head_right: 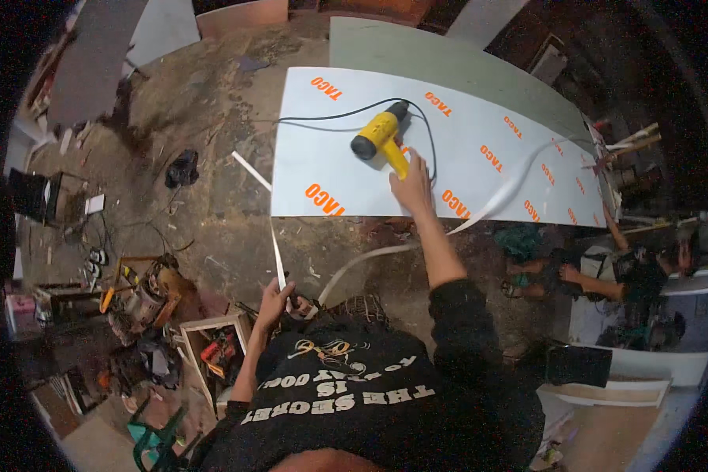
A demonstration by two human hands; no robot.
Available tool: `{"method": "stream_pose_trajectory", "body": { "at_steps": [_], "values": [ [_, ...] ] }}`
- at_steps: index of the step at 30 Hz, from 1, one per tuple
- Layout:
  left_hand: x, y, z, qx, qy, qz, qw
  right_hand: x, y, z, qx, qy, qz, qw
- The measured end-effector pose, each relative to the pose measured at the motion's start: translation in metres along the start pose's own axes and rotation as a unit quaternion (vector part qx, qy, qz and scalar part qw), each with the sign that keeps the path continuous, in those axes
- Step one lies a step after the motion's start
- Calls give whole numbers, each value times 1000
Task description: The person applies a flexible edging strip to the curved edge of a furniture panel by hand. The person uses a heat gun to soften the strip and presses it onto the glued edge, moving along the curve to secure it.
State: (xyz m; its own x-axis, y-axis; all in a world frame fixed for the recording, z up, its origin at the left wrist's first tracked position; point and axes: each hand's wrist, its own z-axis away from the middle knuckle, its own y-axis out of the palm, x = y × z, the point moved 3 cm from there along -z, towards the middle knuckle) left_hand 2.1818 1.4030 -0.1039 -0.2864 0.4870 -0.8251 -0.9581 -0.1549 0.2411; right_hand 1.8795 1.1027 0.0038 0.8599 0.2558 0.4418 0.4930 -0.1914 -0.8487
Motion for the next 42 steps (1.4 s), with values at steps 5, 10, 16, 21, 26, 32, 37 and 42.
{"method": "stream_pose_trajectory", "body": {
  "at_steps": [5, 10, 16, 21, 26, 32, 37, 42],
  "values": [
    [-11, -15, 15, -62, 46, 83, 993, -1, 49, -56, 103, 117, 56, 986],
    [3, -33, 17, -60, 70, 69, 993, -1, 51, -60, 157, 82, 58, 983],
    [-21, -58, 10, -96, 97, -70, 988, 22, -19, -57, 369, 137, -186, 900],
    [-35, -67, -7, -53, 83, -67, 993, 97, -95, -31, 500, 191, -426, 729],
    [-61, -86, -46, 90, 93, -193, 972, 149, -122, 1, 363, 93, -361, 854],
    [-43, -109, -97, 291, 19, -121, 949, 216, -112, 39, 262, -78, -12, 962],
    [-61, -103, -98, 403, 44, -228, 885, 277, -94, 64, 263, 90, 55, 959],
    [-69, -105, -98, 427, -32, -218, 877, 311, -70, 108, 169, 54, 111, 978]
  ]
}}
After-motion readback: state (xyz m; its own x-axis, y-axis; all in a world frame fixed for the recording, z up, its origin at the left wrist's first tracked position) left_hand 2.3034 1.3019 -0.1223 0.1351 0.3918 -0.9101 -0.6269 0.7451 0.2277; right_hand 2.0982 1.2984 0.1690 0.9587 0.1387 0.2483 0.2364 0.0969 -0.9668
